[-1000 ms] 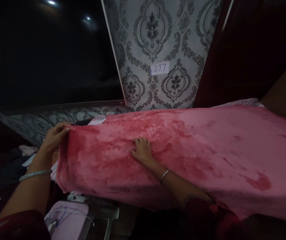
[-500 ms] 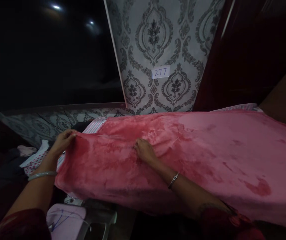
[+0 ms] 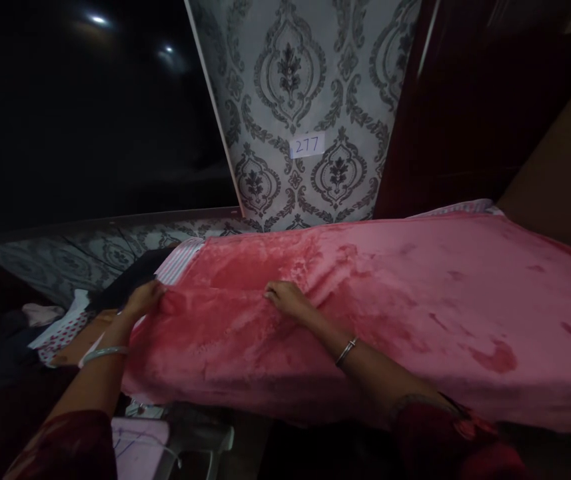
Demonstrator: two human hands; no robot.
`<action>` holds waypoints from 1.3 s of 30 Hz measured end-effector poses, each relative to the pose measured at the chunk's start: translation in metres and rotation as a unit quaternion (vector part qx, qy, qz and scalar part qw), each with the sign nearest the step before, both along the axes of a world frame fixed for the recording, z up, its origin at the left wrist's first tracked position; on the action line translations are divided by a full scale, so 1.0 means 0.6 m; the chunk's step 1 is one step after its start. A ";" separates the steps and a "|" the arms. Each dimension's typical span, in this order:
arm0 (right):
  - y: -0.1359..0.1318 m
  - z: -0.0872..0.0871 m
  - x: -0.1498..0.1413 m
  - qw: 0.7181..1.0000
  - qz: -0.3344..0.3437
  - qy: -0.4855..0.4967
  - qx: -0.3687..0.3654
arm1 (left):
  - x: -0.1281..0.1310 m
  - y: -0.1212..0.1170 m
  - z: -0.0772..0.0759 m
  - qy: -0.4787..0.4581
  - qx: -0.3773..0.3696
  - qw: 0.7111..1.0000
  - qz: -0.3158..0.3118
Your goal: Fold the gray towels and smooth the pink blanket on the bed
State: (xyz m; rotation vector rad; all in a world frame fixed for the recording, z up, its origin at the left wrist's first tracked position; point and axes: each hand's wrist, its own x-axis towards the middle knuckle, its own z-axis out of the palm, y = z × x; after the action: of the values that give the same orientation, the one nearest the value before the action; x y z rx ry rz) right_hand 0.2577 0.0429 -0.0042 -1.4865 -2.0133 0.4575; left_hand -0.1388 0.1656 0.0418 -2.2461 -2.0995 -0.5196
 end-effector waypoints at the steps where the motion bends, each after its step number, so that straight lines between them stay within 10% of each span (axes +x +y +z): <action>1: 0.000 -0.002 -0.001 1.000 -0.003 -0.001 -0.001 | 0.010 0.000 0.004 0.022 0.006 1.000 0.002; 9: -0.007 0.010 -0.008 0.999 -0.008 0.003 0.033 | 0.255 -0.086 -0.015 -0.100 0.047 0.921 -0.372; 13: -0.013 0.030 -0.011 0.997 -0.016 -0.006 0.077 | 0.344 -0.109 -0.043 -0.092 -0.018 0.898 -0.429; 18: -0.038 0.021 0.040 0.990 -0.066 -0.002 0.123 | 0.341 -0.086 -0.027 -0.094 0.031 0.913 -0.396; 28: -0.126 -0.096 0.299 0.974 -0.163 -0.024 0.154 | 0.331 -0.099 0.031 -0.053 0.094 0.911 -0.398; 39: -0.134 -0.074 0.292 0.981 -0.161 -0.079 0.076 | 0.337 -0.120 0.078 -0.031 0.090 0.920 -0.380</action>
State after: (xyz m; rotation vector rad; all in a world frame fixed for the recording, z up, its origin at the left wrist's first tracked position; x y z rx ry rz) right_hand 0.4327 -0.0377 -0.0486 -1.7534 -1.8281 0.0515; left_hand 0.0635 0.0934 0.0884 -2.8819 -1.0453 -0.7614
